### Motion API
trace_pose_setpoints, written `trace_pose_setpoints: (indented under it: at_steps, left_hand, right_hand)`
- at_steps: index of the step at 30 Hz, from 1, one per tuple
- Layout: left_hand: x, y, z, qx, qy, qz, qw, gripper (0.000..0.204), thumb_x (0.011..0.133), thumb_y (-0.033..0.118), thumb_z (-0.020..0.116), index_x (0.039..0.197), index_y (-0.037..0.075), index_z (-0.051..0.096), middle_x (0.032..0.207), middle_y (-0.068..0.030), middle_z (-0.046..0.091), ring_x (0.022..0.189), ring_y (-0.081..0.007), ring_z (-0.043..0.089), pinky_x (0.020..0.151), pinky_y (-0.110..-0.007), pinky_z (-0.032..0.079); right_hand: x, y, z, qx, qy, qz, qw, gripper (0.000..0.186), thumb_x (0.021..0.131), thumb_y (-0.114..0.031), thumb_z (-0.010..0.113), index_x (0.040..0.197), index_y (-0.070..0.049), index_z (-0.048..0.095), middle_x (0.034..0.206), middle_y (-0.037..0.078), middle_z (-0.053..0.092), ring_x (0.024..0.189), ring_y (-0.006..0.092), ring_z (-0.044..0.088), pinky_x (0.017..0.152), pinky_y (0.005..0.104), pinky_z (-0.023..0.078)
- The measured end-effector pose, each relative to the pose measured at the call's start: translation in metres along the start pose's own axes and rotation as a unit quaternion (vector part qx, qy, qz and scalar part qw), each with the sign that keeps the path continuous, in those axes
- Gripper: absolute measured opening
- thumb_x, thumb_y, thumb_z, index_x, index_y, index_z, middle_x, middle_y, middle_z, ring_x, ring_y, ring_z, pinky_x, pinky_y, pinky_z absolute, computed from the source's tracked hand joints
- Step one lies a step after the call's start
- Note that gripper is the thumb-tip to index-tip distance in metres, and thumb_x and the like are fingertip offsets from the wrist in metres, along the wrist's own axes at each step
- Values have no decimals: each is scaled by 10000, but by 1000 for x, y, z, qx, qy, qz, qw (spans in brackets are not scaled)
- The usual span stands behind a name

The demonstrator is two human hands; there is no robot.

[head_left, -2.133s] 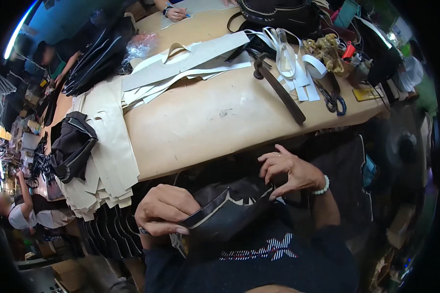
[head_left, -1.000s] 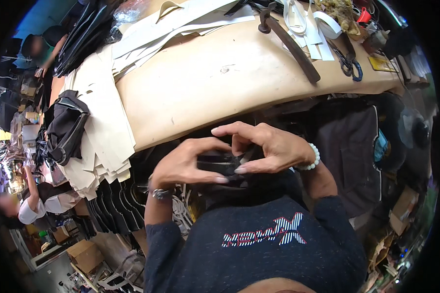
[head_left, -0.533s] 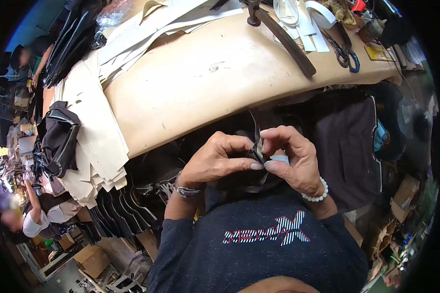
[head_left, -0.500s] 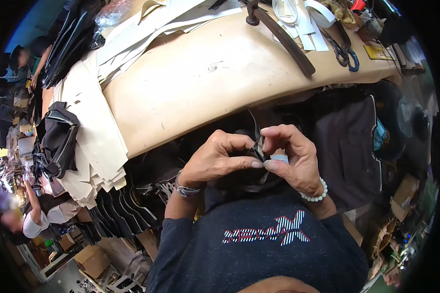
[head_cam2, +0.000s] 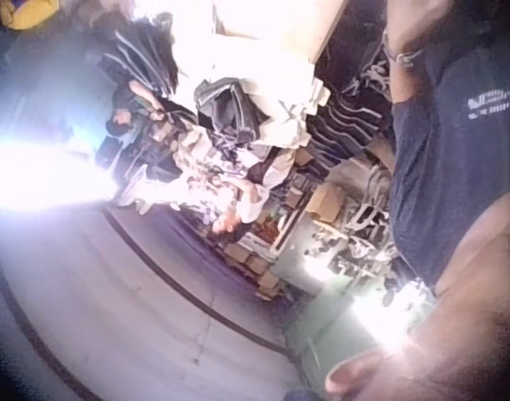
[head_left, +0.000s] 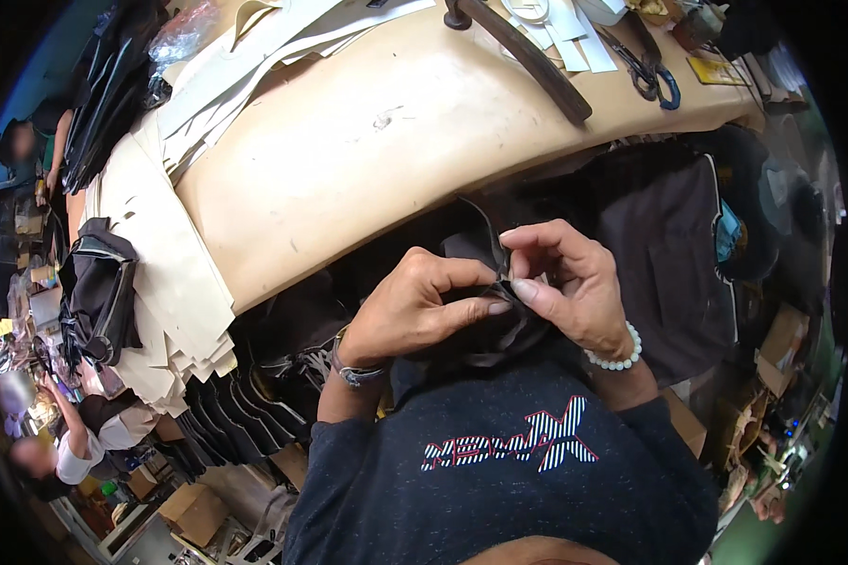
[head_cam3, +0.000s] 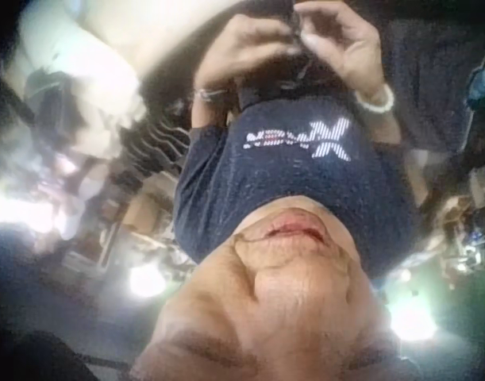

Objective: The person works on a dark shoe, repeatedly folding and pressing the upper material against the sole. They use a hammer to tap the shoe's edge and later apply glue from a bottle along the sole's perimeter.

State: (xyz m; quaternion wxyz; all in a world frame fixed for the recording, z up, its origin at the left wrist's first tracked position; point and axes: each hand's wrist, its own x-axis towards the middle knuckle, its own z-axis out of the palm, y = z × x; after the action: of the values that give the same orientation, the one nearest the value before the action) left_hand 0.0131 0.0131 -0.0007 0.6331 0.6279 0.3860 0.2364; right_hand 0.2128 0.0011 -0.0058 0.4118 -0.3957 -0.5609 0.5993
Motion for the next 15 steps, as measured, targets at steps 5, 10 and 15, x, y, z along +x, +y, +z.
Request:
trace_pose_setpoints:
  at_steps: [5,10,15]
  left_hand:
    - [3,7,6,54,-2,24,998,129,756,43,637,874,-7,635,578,-149,535,468,-215,511,475,-294,403]
    - [2,12,9,78,9,30,996,141,730,32,633,864,-8,633,608,-178,558,523,-296,574,490,-318,430]
    - [-1,7,12,115,29,43,992,135,729,27,634,860,-6,635,615,-175,565,539,-305,584,495,-324,436]
  right_hand:
    - [-2,-20,-4,-139,-2,-54,989,416,724,50,632,1129,-1,556,787,89,631,746,151,646,689,277,534]
    - [-8,-16,-9,-174,-10,-72,982,441,720,50,644,1147,-3,546,826,96,637,778,181,656,723,274,536]
    - [-18,-10,-10,-185,-28,-38,982,504,704,50,650,1186,-9,516,862,111,622,781,212,647,701,295,516]
